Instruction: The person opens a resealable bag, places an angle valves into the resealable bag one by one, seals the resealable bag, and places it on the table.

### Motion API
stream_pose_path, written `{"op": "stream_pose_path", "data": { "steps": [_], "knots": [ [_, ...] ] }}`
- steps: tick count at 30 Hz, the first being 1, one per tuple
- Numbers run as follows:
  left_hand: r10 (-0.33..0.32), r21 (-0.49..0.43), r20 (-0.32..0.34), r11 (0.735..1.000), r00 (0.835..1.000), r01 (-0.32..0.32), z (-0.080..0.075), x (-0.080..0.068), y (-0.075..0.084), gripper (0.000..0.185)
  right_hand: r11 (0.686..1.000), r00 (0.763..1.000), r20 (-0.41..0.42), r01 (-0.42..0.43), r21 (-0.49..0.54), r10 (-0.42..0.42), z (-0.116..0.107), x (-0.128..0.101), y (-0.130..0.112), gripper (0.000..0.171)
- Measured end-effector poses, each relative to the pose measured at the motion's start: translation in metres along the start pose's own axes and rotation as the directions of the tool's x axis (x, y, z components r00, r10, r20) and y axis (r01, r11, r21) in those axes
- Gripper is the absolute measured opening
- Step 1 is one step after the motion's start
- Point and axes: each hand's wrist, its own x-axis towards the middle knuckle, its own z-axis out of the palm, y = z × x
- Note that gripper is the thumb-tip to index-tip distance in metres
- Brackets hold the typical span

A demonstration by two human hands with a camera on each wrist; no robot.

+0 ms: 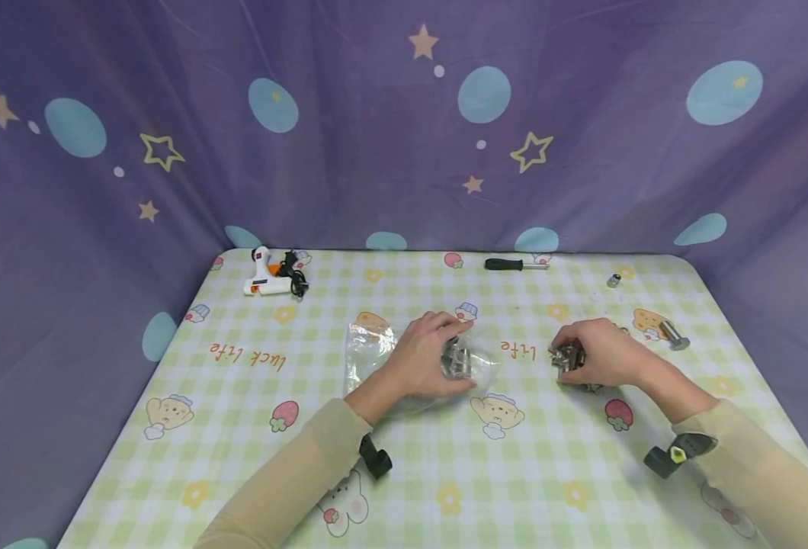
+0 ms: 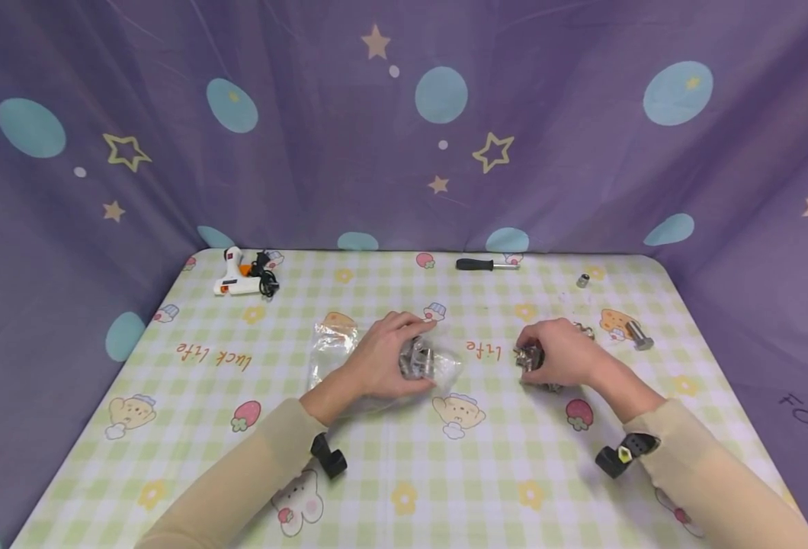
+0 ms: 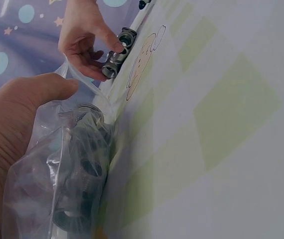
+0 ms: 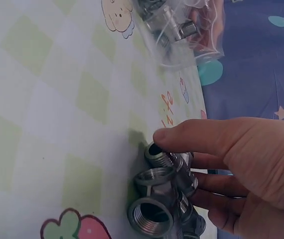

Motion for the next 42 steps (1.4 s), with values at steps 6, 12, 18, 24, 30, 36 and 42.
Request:
{"op": "stream_pose_path", "data": {
  "steps": [6, 12, 18, 24, 30, 36, 42],
  "knots": [
    [-0.001, 0.003, 0.01, 1.0, 1.0, 0.001, -0.001, 0.0, 0.001, 0.097, 1.0, 1.0, -0.027, -0.009, -0.015, 0.009, 0.001, 0.002, -0.002, 0.04],
    [0.008, 0.009, 0.006, 1.0, 1.0, -0.008, -0.001, 0.0, 0.0, 0.097, 0.999, 0.997, -0.062, -0.041, 0.025, 0.042, 0.0, 0.01, -0.005, 0.041],
    [0.022, 0.001, -0.006, 1.0, 1.0, -0.022, -0.001, 0.0, 0.001, 0.096, 0.994, 0.991, -0.126, -0.037, 0.104, 0.05, -0.005, 0.019, -0.018, 0.04],
    [0.021, 0.003, -0.01, 1.0, 1.0, -0.021, -0.001, -0.001, 0.002, 0.096, 0.971, 0.982, -0.168, -0.044, 0.235, 0.085, -0.004, 0.028, -0.039, 0.04],
    [0.014, 0.008, -0.009, 1.0, 1.0, -0.014, -0.002, -0.001, 0.002, 0.096, 0.945, 0.981, -0.174, -0.02, 0.326, 0.081, 0.003, 0.035, -0.055, 0.039],
    [0.009, 0.021, -0.01, 1.0, 1.0, -0.009, -0.001, -0.001, 0.001, 0.097, 0.919, 0.982, -0.174, 0.003, 0.394, 0.071, 0.017, 0.042, -0.068, 0.035],
    [0.019, 0.017, -0.017, 1.0, 1.0, -0.019, -0.001, 0.0, 0.001, 0.097, 0.891, 0.976, -0.178, -0.032, 0.453, 0.125, 0.036, 0.047, -0.079, 0.03]
  ]
}}
